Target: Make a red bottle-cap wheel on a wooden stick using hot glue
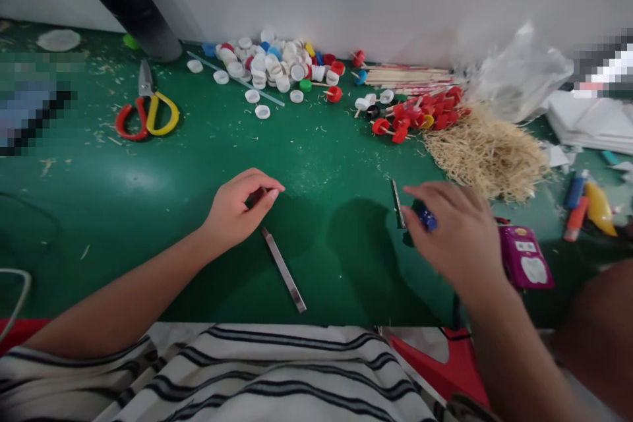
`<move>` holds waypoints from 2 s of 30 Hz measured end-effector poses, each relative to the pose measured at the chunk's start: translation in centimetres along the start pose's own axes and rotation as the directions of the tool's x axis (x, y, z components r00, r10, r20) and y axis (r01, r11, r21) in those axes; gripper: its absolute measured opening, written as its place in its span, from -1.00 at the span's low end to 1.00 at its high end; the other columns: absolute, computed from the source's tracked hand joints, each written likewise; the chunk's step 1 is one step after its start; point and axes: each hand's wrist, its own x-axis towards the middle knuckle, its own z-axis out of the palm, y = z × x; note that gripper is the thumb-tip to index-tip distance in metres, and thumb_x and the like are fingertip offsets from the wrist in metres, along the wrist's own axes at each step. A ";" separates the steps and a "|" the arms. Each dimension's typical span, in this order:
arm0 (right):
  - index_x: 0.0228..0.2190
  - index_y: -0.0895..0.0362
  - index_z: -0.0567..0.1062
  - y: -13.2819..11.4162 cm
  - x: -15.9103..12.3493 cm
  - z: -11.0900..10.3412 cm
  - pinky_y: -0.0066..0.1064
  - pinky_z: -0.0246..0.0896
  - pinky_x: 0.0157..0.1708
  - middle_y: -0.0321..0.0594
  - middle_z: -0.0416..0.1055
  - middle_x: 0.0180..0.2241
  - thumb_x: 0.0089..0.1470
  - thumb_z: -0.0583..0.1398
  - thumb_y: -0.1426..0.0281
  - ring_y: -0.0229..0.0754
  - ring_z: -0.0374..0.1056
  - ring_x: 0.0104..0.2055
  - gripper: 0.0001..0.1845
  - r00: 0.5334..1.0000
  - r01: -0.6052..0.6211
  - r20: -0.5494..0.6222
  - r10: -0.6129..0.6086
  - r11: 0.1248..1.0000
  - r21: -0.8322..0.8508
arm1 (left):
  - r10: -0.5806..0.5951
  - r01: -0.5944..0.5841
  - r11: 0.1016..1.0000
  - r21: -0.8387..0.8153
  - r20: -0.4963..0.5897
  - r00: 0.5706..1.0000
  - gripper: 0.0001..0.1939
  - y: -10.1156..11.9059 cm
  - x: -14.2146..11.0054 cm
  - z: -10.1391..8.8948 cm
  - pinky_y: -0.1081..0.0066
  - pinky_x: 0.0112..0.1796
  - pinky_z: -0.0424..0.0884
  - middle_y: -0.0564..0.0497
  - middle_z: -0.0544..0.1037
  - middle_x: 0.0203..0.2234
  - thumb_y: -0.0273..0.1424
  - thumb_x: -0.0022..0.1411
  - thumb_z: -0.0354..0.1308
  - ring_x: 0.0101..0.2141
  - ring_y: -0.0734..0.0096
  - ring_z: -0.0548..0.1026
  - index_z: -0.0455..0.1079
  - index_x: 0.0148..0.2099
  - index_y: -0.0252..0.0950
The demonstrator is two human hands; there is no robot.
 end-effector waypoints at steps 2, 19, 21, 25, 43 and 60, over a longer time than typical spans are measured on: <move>-0.05 0.05 0.60 -3.0 -2.4 -0.3 -0.07 0.35 -0.04 -0.09 0.62 -0.11 0.29 0.25 0.32 0.06 0.50 -0.10 -0.78 1.000 -0.004 -0.007 0.005 0.996 0.090 | -0.002 0.002 1.000 0.008 -0.013 1.000 -0.85 -0.2 0.1 0.0 0.48 -0.41 0.42 0.03 0.58 -0.29 -0.43 0.43 0.13 -0.45 0.57 0.46 0.54 -0.13 -0.24; 0.12 0.02 0.54 -15.9 5.0 4.4 -0.08 0.14 0.00 -0.14 0.52 -0.05 0.29 0.28 0.14 0.00 0.29 -0.05 -0.57 0.750 0.332 0.233 -0.619 0.656 0.678 | -0.197 0.227 0.965 0.131 -0.207 0.958 -0.82 -4.7 4.2 -1.0 0.43 -0.39 0.35 0.05 0.53 -0.34 -0.58 0.16 0.08 -0.48 0.52 0.39 0.38 -0.22 -0.23; 0.08 0.03 0.55 -16.4 6.2 5.5 -0.10 0.11 -0.02 -0.15 0.53 -0.07 0.37 0.20 0.22 -0.03 0.28 -0.06 -0.67 0.762 0.347 0.217 -0.611 0.667 0.659 | -0.235 0.263 0.961 0.089 -0.241 0.942 -0.85 -6.0 6.7 -0.9 0.44 -0.38 0.36 0.03 0.54 -0.30 -0.55 0.19 0.09 -0.44 0.50 0.42 0.38 -0.20 -0.23; 0.02 0.06 0.59 -15.6 7.3 7.3 -0.12 0.09 -0.06 -0.13 0.55 -0.09 0.41 0.14 0.31 -0.04 0.28 -0.07 -0.72 0.874 0.246 0.191 -0.447 0.746 0.619 | -0.315 0.348 0.937 0.024 -0.371 0.874 -0.91 -8.3 12.0 -0.1 0.39 -0.34 0.38 0.04 0.50 -0.34 -0.51 0.22 0.12 -0.43 0.47 0.39 0.34 -0.23 -0.22; -0.13 -0.01 0.68 -13.5 7.2 8.7 -0.19 0.10 -0.13 -0.16 0.55 -0.19 0.43 0.16 0.33 -0.10 0.28 -0.16 -0.74 0.964 0.016 0.198 -0.177 0.782 0.623 | -0.022 0.066 0.957 0.283 -0.156 0.987 -0.84 -7.2 13.0 1.1 0.37 -0.23 0.42 -0.06 0.61 -0.22 -0.44 0.38 0.07 -0.36 0.40 0.44 0.49 -0.14 -0.25; 0.22 0.14 0.45 -11.3 1.8 3.7 -0.17 0.25 -0.05 -0.12 0.59 -0.14 0.27 0.17 0.54 -0.03 0.44 -0.11 -0.50 0.924 -0.231 0.382 0.031 0.840 0.491 | -0.025 -0.007 0.893 0.450 0.064 0.998 -0.73 -4.3 18.0 3.0 0.27 -0.04 0.41 -0.19 0.62 -0.04 -0.44 0.46 0.02 0.02 0.15 0.52 0.54 0.02 -0.29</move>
